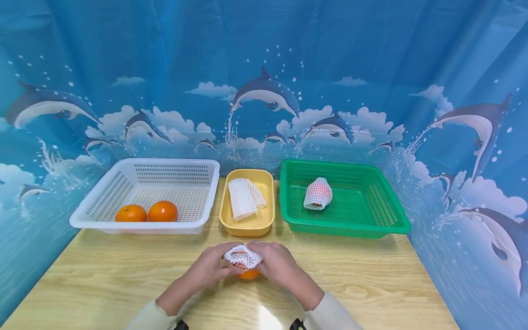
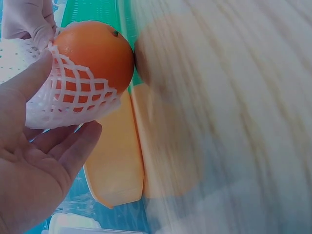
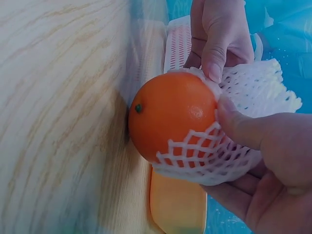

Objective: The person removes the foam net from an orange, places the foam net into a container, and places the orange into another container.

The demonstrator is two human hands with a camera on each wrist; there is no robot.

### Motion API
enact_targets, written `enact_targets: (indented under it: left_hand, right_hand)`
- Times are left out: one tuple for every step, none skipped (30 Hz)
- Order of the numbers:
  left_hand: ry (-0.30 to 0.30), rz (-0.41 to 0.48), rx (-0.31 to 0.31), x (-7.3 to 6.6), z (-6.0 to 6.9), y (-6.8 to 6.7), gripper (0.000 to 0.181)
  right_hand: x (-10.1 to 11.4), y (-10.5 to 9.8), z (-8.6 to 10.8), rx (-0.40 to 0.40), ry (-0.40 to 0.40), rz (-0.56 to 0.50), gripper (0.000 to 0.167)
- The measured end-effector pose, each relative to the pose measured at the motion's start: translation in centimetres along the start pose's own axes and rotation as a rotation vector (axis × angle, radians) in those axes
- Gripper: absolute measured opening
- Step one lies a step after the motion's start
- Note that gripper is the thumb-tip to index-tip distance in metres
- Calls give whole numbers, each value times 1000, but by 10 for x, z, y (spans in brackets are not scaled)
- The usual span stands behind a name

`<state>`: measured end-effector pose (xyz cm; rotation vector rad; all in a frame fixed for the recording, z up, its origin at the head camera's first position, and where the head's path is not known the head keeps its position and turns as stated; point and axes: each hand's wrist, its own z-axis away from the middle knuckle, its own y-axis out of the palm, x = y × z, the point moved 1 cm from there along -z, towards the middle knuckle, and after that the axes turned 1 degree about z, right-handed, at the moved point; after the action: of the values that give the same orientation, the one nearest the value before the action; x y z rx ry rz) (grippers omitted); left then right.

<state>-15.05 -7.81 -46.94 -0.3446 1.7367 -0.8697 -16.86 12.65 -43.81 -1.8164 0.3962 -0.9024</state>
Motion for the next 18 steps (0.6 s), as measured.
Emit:
enact_targets:
  left_hand:
    - [-2, 6, 0, 0, 0, 0, 62]
    - [-1, 9, 0, 0, 0, -1, 63]
    - [0, 16, -2, 0, 0, -1, 63]
    - [4, 20, -4, 0, 1, -1, 63]
    - [10, 21, -7, 0, 1, -1, 62]
    - [13, 17, -10, 0, 1, -1, 62]
    - [15, 10, -15, -1, 1, -1, 62]
    - [16, 4, -20, -1, 1, -1, 62]
    - [19, -2, -23, -2, 1, -1, 62]
    - [19, -9, -27, -2, 1, -1, 62]
    - [20, -11, -29, -3, 1, -1, 62]
    - [18, -15, -30, -3, 1, -1, 61]
    - [18, -17, -31, -4, 1, -1, 61]
    - [22, -19, -33, -4, 1, -1, 60]
    - [24, -18, -36, -5, 1, -1, 59]
    - [24, -22, -40, -5, 1, -1, 58]
    - [31, -28, -46, -5, 1, -1, 57]
    - [36, -39, -55, -6, 1, -1, 55]
  right_hand:
    - [0, 0, 0, -10, 2, -2, 47]
    - [0, 0, -1, -20, 4, -10, 47]
    - [-1, 0, -1, -29, 5, -16, 46]
    - [-1, 1, -1, -39, 8, -21, 45]
    - [-2, 1, -1, -49, 10, -27, 44]
    - [-2, 2, -1, -59, 9, -35, 42]
    - [-3, 2, -1, -70, 8, -45, 41]
    - [-3, 3, -1, -83, 6, -54, 39]
    - [-4, 3, -1, -96, 2, -58, 37]
    - [-4, 3, -1, -107, 1, -66, 35]
    - [-4, 3, -1, -114, 1, -78, 33]
    - [-4, 3, 0, -117, 2, -91, 32]
    - [-5, 3, 0, -119, 3, -102, 32]
    - [-5, 3, 0, -117, 6, -107, 32]
    - [-6, 3, 0, -113, 10, -116, 33]
    - [-6, 3, 0, -108, 14, -120, 33]
    - [-7, 3, 0, -103, 12, -119, 34]
    - [-7, 3, 0, -99, 8, -113, 35]
